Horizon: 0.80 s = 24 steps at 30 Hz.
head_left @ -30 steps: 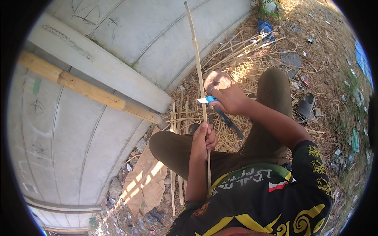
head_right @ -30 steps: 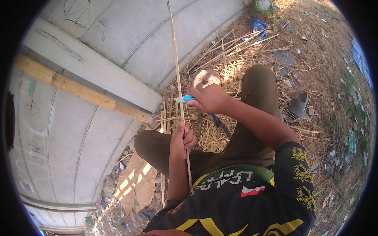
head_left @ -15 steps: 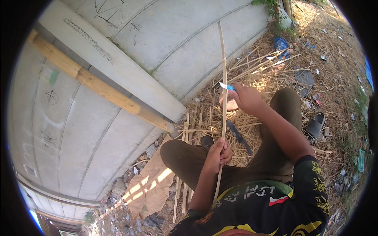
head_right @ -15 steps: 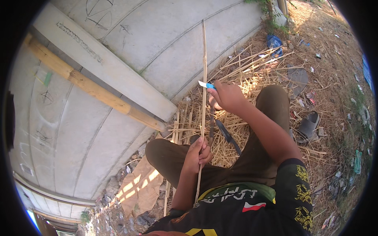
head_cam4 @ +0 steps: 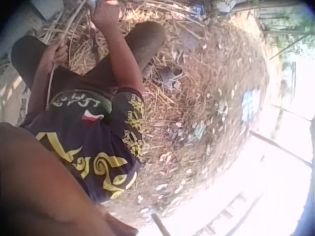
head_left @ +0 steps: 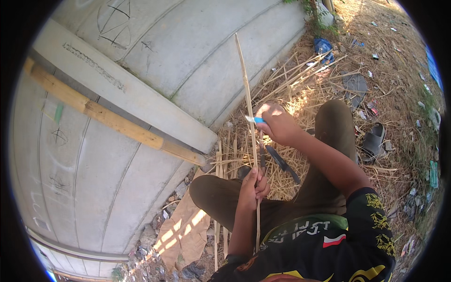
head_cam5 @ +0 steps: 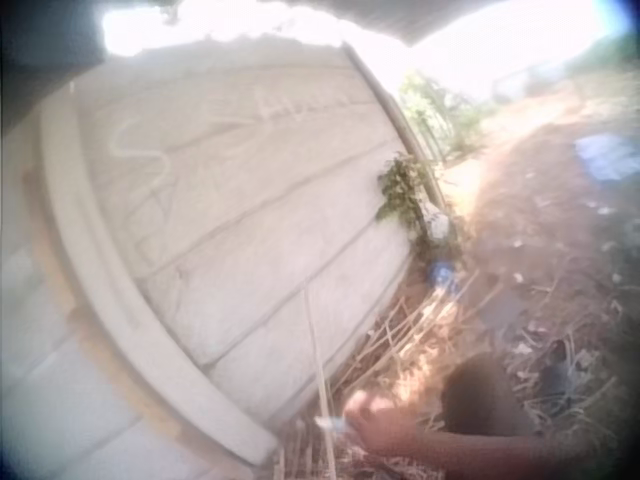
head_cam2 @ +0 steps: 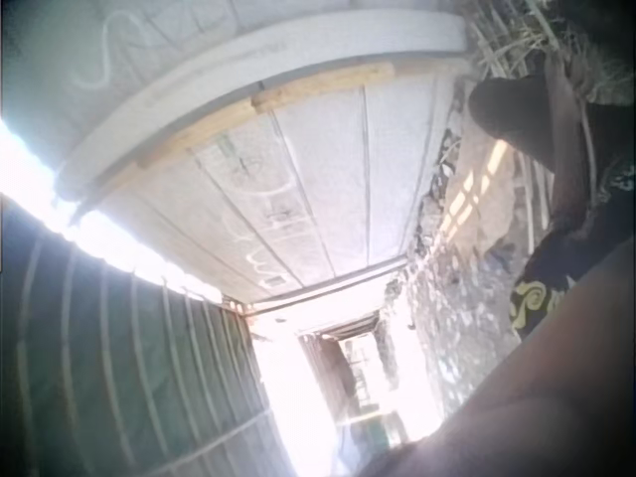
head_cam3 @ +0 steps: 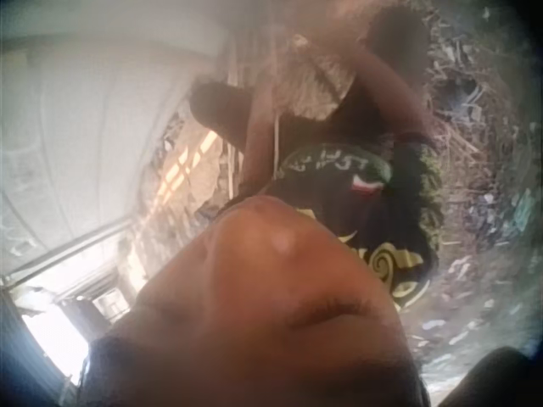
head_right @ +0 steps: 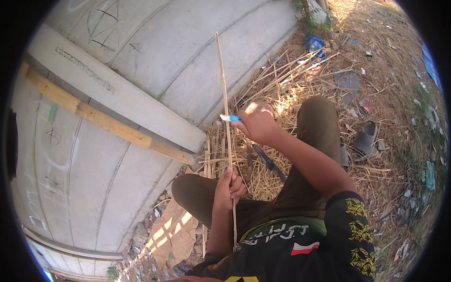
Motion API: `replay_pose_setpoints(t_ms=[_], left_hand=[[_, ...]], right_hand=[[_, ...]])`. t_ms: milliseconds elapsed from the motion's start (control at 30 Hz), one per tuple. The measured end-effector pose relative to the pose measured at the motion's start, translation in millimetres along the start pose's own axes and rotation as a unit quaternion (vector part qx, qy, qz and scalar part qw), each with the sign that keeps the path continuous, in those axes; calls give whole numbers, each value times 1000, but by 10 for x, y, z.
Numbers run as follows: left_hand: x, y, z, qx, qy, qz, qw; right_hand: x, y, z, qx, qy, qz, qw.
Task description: The person sits on the ground and uses a large knife to shave and smooth a long, thin bamboo stick. They hold the stick with one hand and repeatedly scrape the blade along its length to remove the outer layer and refine the surface.
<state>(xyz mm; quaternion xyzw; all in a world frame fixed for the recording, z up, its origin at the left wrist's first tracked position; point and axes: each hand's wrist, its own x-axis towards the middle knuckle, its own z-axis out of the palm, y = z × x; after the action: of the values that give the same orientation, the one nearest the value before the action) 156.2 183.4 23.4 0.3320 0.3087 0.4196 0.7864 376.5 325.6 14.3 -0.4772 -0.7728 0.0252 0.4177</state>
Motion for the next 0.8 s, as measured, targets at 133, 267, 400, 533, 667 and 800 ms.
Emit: replay_pose_setpoints(t_ms=[133, 267, 400, 533, 667, 800], left_hand=[[-6, -100, 54, 35, 17, -19, 999], [42, -90, 78, 75, 28, 2, 997], [77, -134, 45, 130, 44, -1, 991], [119, -192, 180, 176, 66, -25, 982], [76, -313, 61, 240, 43, -36, 969], [50, -216, 105, 231, 39, -72, 969]], right_hand=[[111, 197, -10, 59, 45, 161, 984], [105, 120, 48, 399, 53, 293, 867], [127, -120, -112, 615, 6, 378, 692], [133, 42, -120, 626, 64, 350, 693], [214, 87, -213, 663, 98, 395, 628], [170, 186, -151, 734, 48, 408, 541]])
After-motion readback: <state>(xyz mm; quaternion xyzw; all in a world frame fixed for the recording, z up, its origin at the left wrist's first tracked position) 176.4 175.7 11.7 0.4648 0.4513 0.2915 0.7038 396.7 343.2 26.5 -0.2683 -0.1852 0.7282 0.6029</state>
